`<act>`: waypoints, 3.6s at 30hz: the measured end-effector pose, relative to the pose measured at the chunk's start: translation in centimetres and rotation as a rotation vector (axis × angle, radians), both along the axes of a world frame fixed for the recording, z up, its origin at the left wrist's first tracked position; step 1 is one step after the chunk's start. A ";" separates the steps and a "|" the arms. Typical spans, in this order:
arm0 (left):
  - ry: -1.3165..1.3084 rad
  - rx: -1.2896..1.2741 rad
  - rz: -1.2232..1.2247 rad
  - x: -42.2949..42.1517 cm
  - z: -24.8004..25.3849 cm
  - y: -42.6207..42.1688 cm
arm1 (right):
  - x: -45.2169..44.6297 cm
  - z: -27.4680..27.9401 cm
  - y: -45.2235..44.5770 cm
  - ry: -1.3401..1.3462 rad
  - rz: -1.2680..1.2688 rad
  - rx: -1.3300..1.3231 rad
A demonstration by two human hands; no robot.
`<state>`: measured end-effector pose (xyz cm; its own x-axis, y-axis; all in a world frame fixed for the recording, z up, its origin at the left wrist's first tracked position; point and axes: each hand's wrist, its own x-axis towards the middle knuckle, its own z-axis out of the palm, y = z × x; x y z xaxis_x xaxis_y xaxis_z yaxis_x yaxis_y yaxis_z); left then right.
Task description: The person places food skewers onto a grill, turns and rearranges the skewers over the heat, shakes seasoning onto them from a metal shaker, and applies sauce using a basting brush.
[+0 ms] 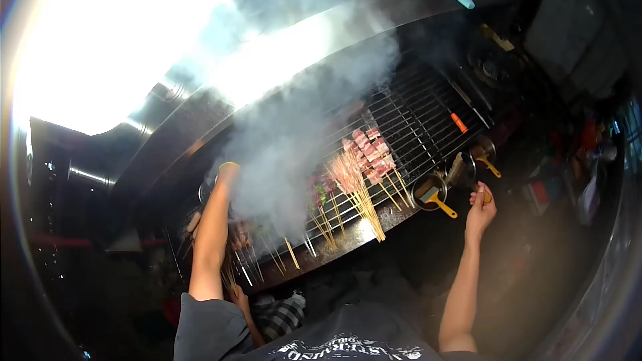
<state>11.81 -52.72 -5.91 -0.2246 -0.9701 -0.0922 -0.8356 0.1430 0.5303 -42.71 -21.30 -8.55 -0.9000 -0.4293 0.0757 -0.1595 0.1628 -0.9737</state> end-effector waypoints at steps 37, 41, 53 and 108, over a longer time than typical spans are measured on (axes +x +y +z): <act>-0.006 -0.245 0.494 -11.2 -4.5 34.1 | -11.7 -15.9 -1.9 -0.397 -0.086 -0.107; 0.791 0.422 0.702 -11.7 -5.6 31.7 | -11.2 -16.3 -1.7 -0.383 -0.046 -0.019; 1.210 0.446 0.745 -10.7 -9.7 30.3 | -10.8 -16.2 -0.6 -0.396 0.014 0.013; -0.546 -0.050 0.686 -5.0 -6.8 32.3 | 1.6 -30.2 14.2 -0.227 0.452 0.852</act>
<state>6.82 -20.46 -12.74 0.4729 -0.8806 0.0297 -0.8809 -0.4718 0.0377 -41.08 -7.10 -38.72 -0.5929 -0.5666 -0.5722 -0.2030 0.7928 -0.5747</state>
